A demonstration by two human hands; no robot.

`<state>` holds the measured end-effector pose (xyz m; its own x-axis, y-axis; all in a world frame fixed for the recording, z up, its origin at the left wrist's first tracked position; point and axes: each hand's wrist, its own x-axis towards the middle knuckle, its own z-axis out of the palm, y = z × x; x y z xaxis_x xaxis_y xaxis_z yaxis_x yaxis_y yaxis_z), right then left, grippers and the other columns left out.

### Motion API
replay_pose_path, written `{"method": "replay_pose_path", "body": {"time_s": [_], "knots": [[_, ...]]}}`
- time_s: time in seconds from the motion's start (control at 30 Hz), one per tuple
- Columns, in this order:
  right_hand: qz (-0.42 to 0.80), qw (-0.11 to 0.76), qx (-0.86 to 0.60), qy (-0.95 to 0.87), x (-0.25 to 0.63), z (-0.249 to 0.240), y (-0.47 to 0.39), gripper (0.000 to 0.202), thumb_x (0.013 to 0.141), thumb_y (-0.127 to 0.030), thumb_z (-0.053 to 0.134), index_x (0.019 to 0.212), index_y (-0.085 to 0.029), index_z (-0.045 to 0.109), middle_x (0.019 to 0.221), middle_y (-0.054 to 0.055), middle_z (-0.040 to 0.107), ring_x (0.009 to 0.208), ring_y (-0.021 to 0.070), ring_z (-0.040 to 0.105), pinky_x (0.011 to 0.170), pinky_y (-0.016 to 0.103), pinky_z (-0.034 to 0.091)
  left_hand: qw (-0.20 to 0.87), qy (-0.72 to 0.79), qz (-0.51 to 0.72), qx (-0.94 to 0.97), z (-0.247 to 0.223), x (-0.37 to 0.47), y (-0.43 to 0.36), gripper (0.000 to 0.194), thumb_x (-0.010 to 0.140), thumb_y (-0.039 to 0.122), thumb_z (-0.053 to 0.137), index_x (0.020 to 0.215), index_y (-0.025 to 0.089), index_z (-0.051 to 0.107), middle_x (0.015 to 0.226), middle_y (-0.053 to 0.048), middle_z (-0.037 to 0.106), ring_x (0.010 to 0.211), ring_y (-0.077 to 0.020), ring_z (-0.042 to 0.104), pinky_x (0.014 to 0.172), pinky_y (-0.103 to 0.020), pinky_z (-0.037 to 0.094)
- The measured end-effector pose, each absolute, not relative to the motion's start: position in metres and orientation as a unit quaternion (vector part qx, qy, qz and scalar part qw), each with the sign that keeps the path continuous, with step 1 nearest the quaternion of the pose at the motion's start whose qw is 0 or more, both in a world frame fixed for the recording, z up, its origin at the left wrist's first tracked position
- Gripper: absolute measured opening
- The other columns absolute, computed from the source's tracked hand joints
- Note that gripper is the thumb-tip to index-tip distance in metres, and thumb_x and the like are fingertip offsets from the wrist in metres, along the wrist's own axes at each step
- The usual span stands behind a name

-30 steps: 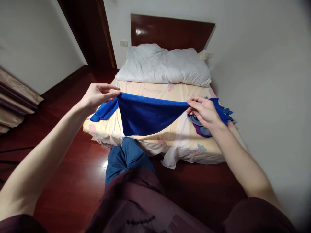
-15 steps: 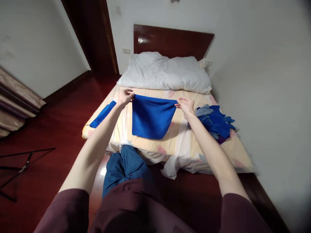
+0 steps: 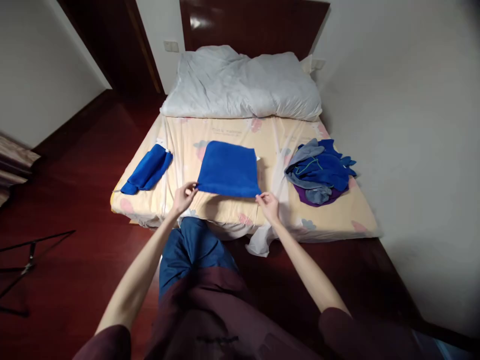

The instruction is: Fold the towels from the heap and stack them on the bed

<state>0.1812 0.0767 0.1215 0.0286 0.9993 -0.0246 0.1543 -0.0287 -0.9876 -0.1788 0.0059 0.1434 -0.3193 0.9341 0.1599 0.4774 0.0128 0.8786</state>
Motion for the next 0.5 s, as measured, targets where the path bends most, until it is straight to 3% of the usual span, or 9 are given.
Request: {"method": "replay_pose_path", "body": {"time_s": [0.1, 0.2, 0.33, 0.5], "knots": [[0.504, 0.395, -0.609, -0.467, 0.173, 0.06, 0.047, 0.041, 0.067, -0.042, 0.088, 0.077, -0.024, 0.052, 0.062, -0.003, 0.06, 0.061, 0.0161, 0.064, 0.058, 0.025, 0.055, 0.325, 0.718, 0.414, 0.455, 0.07, -0.17, -0.019, 0.052, 0.074, 0.05, 0.076, 0.114, 0.017, 0.07, 0.086, -0.008, 0.076, 0.084, -0.0256, 0.071, 0.078, -0.034, 0.054], [0.516, 0.396, -0.631, -0.423, 0.166, 0.029, 0.032, 0.042, 0.067, -0.044, 0.085, 0.086, -0.025, 0.053, 0.069, -0.002, 0.064, 0.062, 0.0178, 0.064, 0.057, 0.028, 0.056, 0.36, 0.726, 0.437, 0.39, 0.034, -0.166, -0.027, 0.059, 0.071, 0.061, 0.075, 0.11, 0.018, 0.067, 0.089, -0.009, 0.076, 0.086, -0.0265, 0.073, 0.081, -0.036, 0.055], [0.497, 0.423, -0.654, -0.383, 0.165, 0.028, 0.029, 0.038, 0.068, -0.045, 0.08, 0.09, -0.029, 0.053, 0.091, 0.002, 0.073, 0.076, 0.0225, 0.07, 0.059, 0.033, 0.059, 0.366, 0.733, 0.429, 0.38, 0.03, -0.167, -0.024, 0.057, 0.066, 0.066, 0.074, 0.098, 0.019, 0.07, 0.089, -0.01, 0.076, 0.088, -0.0288, 0.073, 0.081, -0.037, 0.055], [0.502, 0.383, -0.675, -0.383, 0.176, 0.041, 0.022, 0.037, 0.064, -0.048, 0.081, 0.084, -0.028, 0.057, 0.097, 0.005, 0.075, 0.084, 0.0279, 0.072, 0.058, 0.036, 0.059, 0.383, 0.718, 0.414, 0.407, 0.03, -0.169, -0.03, 0.051, 0.067, 0.067, 0.071, 0.088, 0.02, 0.068, 0.083, -0.008, 0.073, 0.083, -0.0266, 0.07, 0.081, -0.037, 0.054]]}}
